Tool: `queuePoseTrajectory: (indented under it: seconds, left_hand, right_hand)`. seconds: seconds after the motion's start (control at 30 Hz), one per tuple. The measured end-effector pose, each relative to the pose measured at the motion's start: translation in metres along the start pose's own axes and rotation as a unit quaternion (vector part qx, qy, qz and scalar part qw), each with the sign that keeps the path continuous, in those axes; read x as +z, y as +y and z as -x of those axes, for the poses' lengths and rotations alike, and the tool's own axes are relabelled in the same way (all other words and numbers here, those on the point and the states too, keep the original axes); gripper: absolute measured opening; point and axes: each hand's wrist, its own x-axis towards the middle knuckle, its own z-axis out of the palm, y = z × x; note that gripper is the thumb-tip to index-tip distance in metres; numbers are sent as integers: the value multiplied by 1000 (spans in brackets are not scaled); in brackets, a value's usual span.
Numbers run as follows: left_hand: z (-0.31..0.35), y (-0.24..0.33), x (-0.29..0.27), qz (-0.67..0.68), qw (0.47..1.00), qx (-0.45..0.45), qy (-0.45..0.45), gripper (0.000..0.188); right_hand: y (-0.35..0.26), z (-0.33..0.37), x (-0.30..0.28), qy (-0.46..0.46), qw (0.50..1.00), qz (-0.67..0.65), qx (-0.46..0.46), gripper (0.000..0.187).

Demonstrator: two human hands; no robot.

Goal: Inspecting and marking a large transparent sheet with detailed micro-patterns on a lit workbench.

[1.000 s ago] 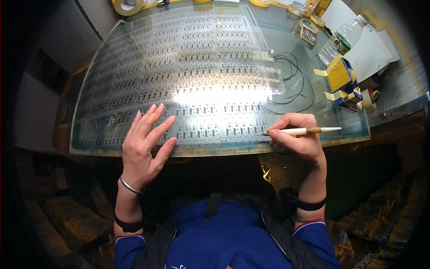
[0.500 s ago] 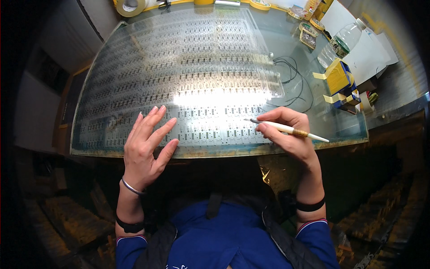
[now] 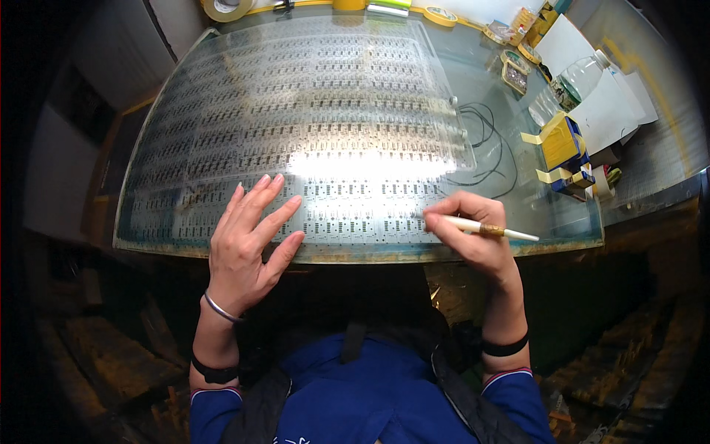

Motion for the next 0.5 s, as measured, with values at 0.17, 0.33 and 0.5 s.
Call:
queuePoseTrajectory:
  seconds: [0.17,0.33,0.5]
  left_hand:
    - [1,-1,1,-1,1000,-3,0,36]
    - [0,-1,2,7,1000,-4,-9,37]
    - [2,0,-2,5,1000,-8,-11,37]
  right_hand:
    - [0,5,-13,-75,991,-107,4,11]
    - [10,-4,1,193,969,-132,-74,29]
    - [11,-7,6,171,972,47,-154,29]
